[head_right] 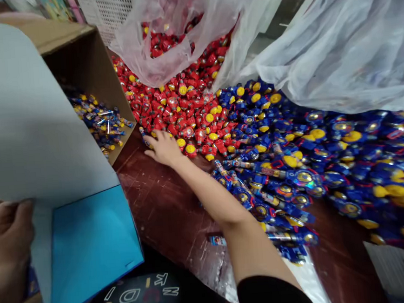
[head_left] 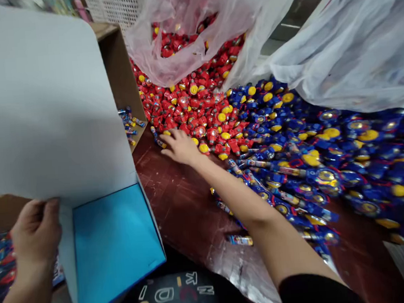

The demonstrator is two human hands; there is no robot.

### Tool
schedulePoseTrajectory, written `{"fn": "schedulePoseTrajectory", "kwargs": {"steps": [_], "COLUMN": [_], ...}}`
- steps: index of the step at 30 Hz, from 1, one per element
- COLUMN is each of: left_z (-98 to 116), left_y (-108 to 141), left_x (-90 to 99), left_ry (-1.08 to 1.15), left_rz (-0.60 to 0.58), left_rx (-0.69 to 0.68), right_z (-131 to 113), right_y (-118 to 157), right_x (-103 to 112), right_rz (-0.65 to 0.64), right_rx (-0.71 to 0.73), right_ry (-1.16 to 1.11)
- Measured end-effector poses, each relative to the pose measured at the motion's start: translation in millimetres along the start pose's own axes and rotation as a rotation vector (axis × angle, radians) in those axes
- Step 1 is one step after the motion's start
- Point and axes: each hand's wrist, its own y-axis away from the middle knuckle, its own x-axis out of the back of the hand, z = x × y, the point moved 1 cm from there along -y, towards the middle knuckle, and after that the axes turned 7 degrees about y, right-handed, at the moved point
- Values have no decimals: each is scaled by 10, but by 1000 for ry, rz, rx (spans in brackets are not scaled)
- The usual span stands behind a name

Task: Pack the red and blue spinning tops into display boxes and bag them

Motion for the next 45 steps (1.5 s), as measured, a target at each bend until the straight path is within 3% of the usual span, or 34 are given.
{"fn": "schedulePoseTrajectory", "kwargs": {"steps": [2,4,7,9,11,14,17,19,20,23,25,27,30,32,33,35,37,39,41,43,45], "left_z": [-14,-17,-32,-26,19,164,353,459,496,546,559,598,742,866,919,993,1037,1083,1129,1129,1035], "left_y": [28,32,20,8,-16,-71,-113,-131,-139,-143,-105,-11,252,482,597,799,938,1016,1042,1017,941], "left_x": [-242,-516,-849,-1029,-1224,-1607,-2064,-2359,-2491,-2769,-2785,-2623,-2181,-1978,-1958,-2103,-2427,-2767,-2949,-2876,-2577], "left_ry": [97,156,162,174,186,212,275,294,284,246,235,198,69,-16,-56,-159,-287,-382,-431,-387,-229], "left_rz": [70,71,37,-9,-70,-154,-205,-231,-256,-358,-369,-274,-134,-259,-385,-651,-827,-920,-966,-954,-832], "left_rx": [14,19,1,-12,-23,-44,-105,-134,-145,-189,-226,-298,-541,-731,-794,-833,-774,-706,-686,-709,-681], "right_z": [-137,-279,-325,-206,33,518,873,912,868,576,391,362,667,955,1067,1173,1139,1063,1038,1086,1184], "right_y": [-321,-505,-554,-510,-454,-310,44,395,574,1003,1143,1157,983,783,676,480,339,250,211,226,298], "right_x": [-299,-501,-620,-582,-424,66,712,1012,1077,934,699,527,520,566,555,435,220,10,-97,-52,127], "right_rz": [-96,-84,-67,-65,-62,-23,286,493,512,267,32,-95,-25,-8,-77,-292,-448,-461,-438,-408,-329], "right_rx": [-4,-43,-57,-53,-84,-203,-257,-212,-161,39,135,154,20,-145,-215,-297,-326,-338,-345,-322,-278], "right_ry": [41,40,17,-1,-8,-11,-57,-106,-140,-228,-157,-45,16,101,166,269,291,274,259,223,174]}}
